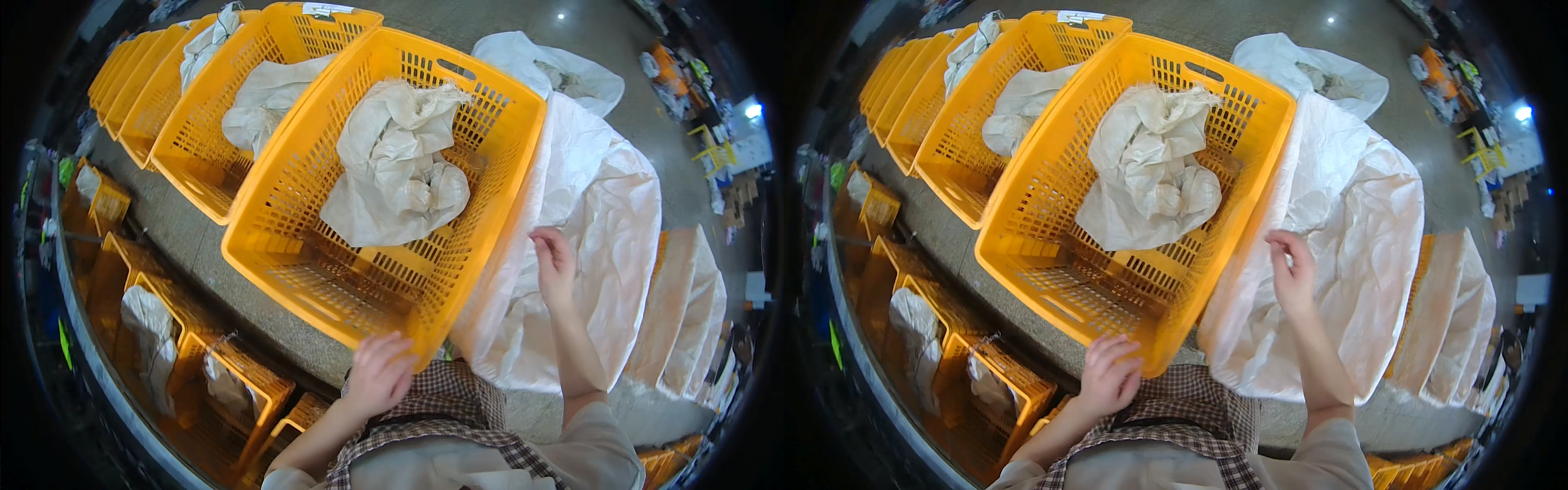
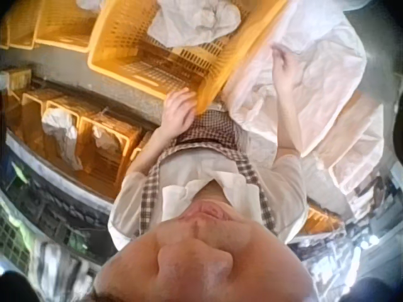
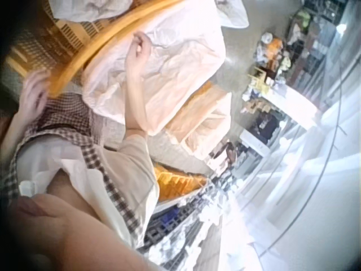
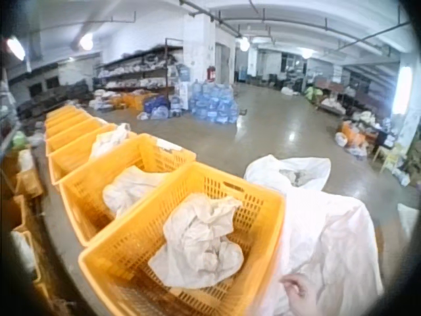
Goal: The person places white cloth bundles into yellow plastic baskets, then lines each basket with a large white cloth and arranges the contents. The person repeats this process across multiple baskets in a warehouse-like area.
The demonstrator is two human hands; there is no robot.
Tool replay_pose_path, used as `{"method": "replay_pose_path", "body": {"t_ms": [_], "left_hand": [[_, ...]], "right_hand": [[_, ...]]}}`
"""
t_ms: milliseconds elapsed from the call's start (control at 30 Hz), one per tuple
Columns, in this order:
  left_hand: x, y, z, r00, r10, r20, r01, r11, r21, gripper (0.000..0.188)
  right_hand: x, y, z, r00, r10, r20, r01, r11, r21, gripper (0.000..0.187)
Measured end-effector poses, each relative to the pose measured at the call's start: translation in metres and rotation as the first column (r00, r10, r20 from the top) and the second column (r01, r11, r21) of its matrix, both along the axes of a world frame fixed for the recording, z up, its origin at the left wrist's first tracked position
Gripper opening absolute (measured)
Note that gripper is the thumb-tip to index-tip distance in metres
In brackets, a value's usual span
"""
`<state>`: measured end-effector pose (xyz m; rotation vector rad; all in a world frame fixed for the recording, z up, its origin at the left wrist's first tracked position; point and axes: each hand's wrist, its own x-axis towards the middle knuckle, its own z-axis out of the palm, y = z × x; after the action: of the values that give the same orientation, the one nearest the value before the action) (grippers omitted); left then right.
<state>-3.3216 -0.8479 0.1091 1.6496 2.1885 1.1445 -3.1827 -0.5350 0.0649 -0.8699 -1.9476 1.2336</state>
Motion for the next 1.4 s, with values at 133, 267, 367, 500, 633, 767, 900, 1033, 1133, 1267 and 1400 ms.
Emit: {"method": "replay_pose_path", "body": {"t_ms": [133, 267, 367, 500, 633, 767, 900, 1033, 1133, 1267, 1400], "left_hand": [[-0.088, -0.076, 0.013, 1.0, -0.013, 0.023, 0.013, 1.0, -0.013, 0.022], [-0.149, -0.136, 0.017, 0.992, 0.105, 0.062, -0.099, 0.99, -0.096, 0.021], [-0.176, -0.16, 0.007, 0.984, 0.169, 0.06, -0.159, 0.978, -0.133, 0.022], [-0.194, -0.172, -0.009, 0.976, 0.206, 0.075, -0.191, 0.966, -0.175, 0.022], [-0.213, -0.173, -0.015, 0.991, 0.137, 0.014, -0.129, 0.959, -0.251, 0.023], [-0.234, -0.167, -0.007, 0.976, 0.217, 0.024, -0.198, 0.924, -0.329, 0.019], [-0.251, -0.147, -0.003, 0.967, 0.254, 0.035, -0.227, 0.912, -0.342, 0.023], [-0.261, -0.122, 0.0, 0.96, 0.269, 0.076, -0.232, 0.918, -0.323, 0.03], [-0.277, -0.106, 0.001, 0.98, 0.183, 0.082, -0.151, 0.942, -0.298, 0.031], [-0.306, -0.092, 0.008, 0.993, 0.055, 0.102, -0.027, 0.965, -0.263, 0.032], [-0.352, -0.072, 0.021, 0.992, -0.032, 0.122, 0.051, 0.987, -0.154, 0.032]], "right_hand": [[-0.093, -0.046, 0.008, 0.994, 0.051, 0.095, -0.058, 0.996, 0.072, 0.018], [-0.184, -0.037, -0.029, 0.995, 0.074, 0.069, -0.066, 0.991, -0.117, 0.021], [-0.235, -0.011, -0.065, 0.996, -0.049, 0.075, 0.077, 0.899, -0.431, 0.027], [-0.284, 0.029, -0.105, 0.981, -0.123, 0.151, 0.191, 0.765, -0.615, 0.049], [-0.327, 0.073, -0.143, 0.957, -0.287, 0.032, 0.191, 0.545, -0.816, 0.061], [-0.357, 0.115, -0.171, 0.918, -0.39, -0.076, 0.133, 0.482, -0.866, 0.061], [-0.372, 0.155, -0.173, 0.841, -0.498, -0.21, -0.028, 0.349, -0.937, 0.054], [-0.375, 0.175, -0.167, 0.82, -0.443, -0.363, -0.158, 0.435, -0.887, 0.042], [-0.37, 0.159, -0.159, 0.799, -0.488, -0.352, -0.125, 0.438, -0.89, 0.031], [-0.339, 0.076, -0.115, 0.912, -0.389, -0.132, 0.01, 0.343, -0.939, 0.032], [-0.285, -0.052, -0.024, 0.992, -0.1, 0.073, 0.117, 0.567, -0.816, 0.032]]}}
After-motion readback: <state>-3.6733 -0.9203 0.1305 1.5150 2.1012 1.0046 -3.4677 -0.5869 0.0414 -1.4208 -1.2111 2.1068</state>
